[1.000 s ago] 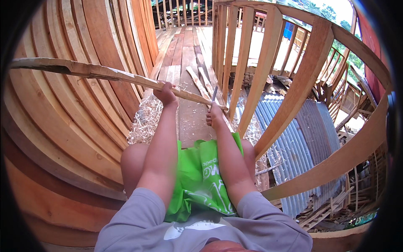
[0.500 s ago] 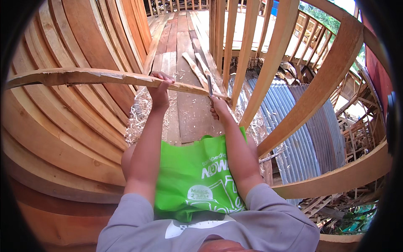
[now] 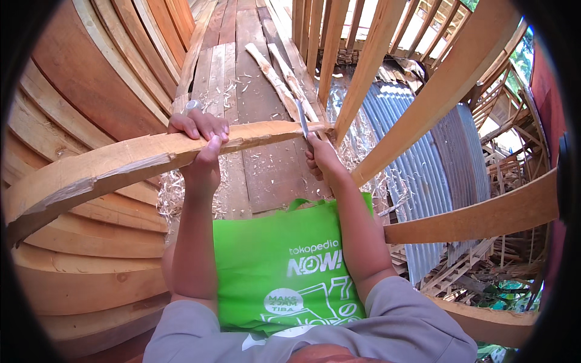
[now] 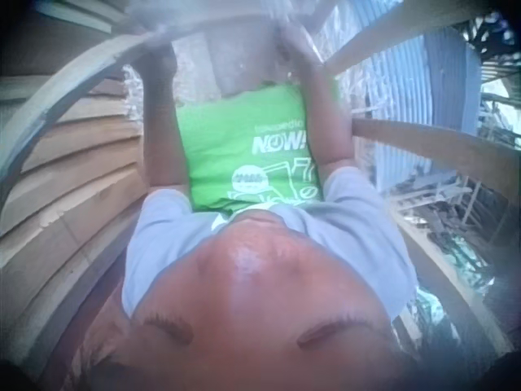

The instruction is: The person holds a curved wooden piece and uses a knife to shave and shape its surface. Wood shavings accumulate on the workbench as the person repeatedly scrapes along the length of the piece.

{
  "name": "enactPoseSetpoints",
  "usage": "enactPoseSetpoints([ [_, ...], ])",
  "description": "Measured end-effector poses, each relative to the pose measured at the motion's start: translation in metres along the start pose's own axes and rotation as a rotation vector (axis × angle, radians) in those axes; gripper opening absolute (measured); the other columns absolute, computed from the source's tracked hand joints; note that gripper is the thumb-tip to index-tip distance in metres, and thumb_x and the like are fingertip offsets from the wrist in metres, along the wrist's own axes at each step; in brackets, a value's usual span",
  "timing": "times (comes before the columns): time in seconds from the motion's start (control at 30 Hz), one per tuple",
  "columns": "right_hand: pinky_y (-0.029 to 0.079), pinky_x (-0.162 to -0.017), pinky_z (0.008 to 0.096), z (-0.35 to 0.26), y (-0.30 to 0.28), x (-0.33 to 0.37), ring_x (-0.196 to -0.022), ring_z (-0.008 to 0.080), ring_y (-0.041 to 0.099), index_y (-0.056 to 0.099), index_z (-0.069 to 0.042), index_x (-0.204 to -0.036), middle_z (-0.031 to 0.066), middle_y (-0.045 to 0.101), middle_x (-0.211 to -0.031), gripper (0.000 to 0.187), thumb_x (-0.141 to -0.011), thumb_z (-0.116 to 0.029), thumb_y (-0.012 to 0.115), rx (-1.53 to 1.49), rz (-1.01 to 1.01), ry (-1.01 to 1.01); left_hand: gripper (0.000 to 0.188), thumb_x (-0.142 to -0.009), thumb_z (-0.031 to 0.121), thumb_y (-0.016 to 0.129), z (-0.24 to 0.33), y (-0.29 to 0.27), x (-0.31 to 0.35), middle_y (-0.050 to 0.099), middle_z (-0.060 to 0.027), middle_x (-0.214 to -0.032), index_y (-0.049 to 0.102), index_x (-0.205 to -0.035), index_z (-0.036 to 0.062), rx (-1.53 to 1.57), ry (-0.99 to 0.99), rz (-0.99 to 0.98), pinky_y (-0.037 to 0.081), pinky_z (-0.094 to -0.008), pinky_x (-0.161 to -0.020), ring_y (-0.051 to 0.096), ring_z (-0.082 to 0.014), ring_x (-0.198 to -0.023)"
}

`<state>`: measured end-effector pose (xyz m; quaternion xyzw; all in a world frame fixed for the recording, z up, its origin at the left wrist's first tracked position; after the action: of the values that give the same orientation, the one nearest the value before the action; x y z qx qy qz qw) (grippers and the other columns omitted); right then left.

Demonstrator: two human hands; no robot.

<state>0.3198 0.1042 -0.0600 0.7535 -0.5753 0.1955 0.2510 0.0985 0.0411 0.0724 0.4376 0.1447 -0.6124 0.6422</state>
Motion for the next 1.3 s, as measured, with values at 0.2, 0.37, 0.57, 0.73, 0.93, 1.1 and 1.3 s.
enactPoseSetpoints([
  [0.2, 0.009, -0.038, 0.0291, -0.007, 0.008, -0.007, -0.039, 0.0085, 0.014, 0.033, -0.017, -0.064, -0.0061, 0.024, -0.050, 0.055, -0.099, -0.060, 0.037, -0.061, -0.048, 0.059, 0.027, -0.079, 0.006, 0.059, 0.001, 0.004, 0.000, 0.042, 0.0006, -0.080, 0.038, -0.090, 0.0179, -0.100, 0.018, -0.008, 0.041, -0.0325, -0.078, 0.047, -0.0109, -0.074],
  [0.37, 0.008, -0.037, 0.0287, -0.010, 0.004, -0.012, -0.037, 0.0083, 0.013, 0.033, -0.017, -0.063, -0.0052, 0.025, -0.049, 0.055, -0.099, -0.059, 0.036, -0.017, 0.019, 0.082, 0.032, -0.077, 0.001, 0.060, -0.003, -0.003, 0.001, 0.044, 0.0004, -0.079, 0.036, -0.089, 0.0179, -0.051, 0.039, 0.010, 0.043, -0.0326, -0.072, 0.050, -0.0113, -0.069],
  [0.57, 0.010, -0.037, 0.0302, -0.003, -0.006, -0.021, -0.037, 0.0095, 0.014, 0.031, -0.016, -0.064, -0.0048, 0.025, -0.050, 0.056, -0.100, -0.059, 0.036, -0.037, 0.020, 0.079, 0.024, -0.081, 0.003, 0.057, -0.001, 0.002, 0.000, 0.043, 0.0015, -0.079, 0.039, -0.090, 0.0175, -0.066, 0.021, -0.005, 0.038, -0.0310, -0.076, 0.047, -0.0099, -0.074],
  [0.73, 0.011, -0.040, 0.0302, -0.009, 0.007, -0.004, -0.039, 0.0093, 0.015, 0.032, -0.017, -0.064, -0.0052, 0.026, -0.050, 0.055, -0.100, -0.057, 0.035, 0.024, 0.028, 0.064, 0.030, -0.080, 0.005, 0.061, -0.003, -0.002, -0.001, 0.044, 0.0000, -0.081, 0.036, -0.092, 0.0171, -0.077, 0.013, 0.000, 0.042, -0.0330, -0.076, 0.048, -0.0118, -0.073],
  [0.93, 0.011, -0.040, 0.0293, -0.009, 0.026, 0.007, -0.039, 0.0085, 0.014, 0.031, -0.017, -0.064, -0.0063, 0.023, -0.050, 0.054, -0.100, -0.057, 0.034, 0.010, 0.038, -0.006, 0.028, -0.083, 0.006, 0.059, -0.006, -0.002, 0.002, 0.040, 0.0008, -0.082, 0.036, -0.094, 0.0177, -0.101, -0.006, -0.021, 0.040, -0.0335, -0.083, 0.047, -0.0116, -0.079],
  [1.1, 0.010, -0.040, 0.0285, -0.014, -0.012, -0.011, -0.039, 0.0076, 0.013, 0.032, -0.017, -0.064, -0.0068, 0.022, -0.051, 0.054, -0.100, -0.058, 0.033, 0.017, 0.127, 0.173, 0.036, -0.084, 0.002, 0.069, -0.002, -0.003, 0.005, 0.047, -0.0011, -0.086, 0.038, -0.097, 0.0159, -0.041, 0.008, -0.006, 0.044, -0.0372, -0.085, 0.053, -0.0148, -0.082],
  [1.3, 0.008, -0.039, 0.0294, -0.004, 0.002, -0.007, -0.039, 0.0087, 0.013, 0.030, -0.017, -0.064, -0.0064, 0.021, -0.051, 0.056, -0.100, -0.060, 0.032, -0.120, -0.005, 0.108, 0.030, -0.087, 0.006, 0.064, -0.002, 0.001, 0.006, 0.044, 0.0016, -0.085, 0.039, -0.097, 0.0175, -0.083, 0.021, -0.032, 0.044, -0.0360, -0.087, 0.050, -0.0115, -0.083],
])
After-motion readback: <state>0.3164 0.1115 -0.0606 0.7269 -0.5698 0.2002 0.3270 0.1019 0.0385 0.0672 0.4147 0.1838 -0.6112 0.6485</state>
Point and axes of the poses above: each hand's wrist, its own x-axis away from the middle knuckle, its own y-axis out of the palm, z = x × y, the point moved 3 cm from there along -x, towards the middle knuckle
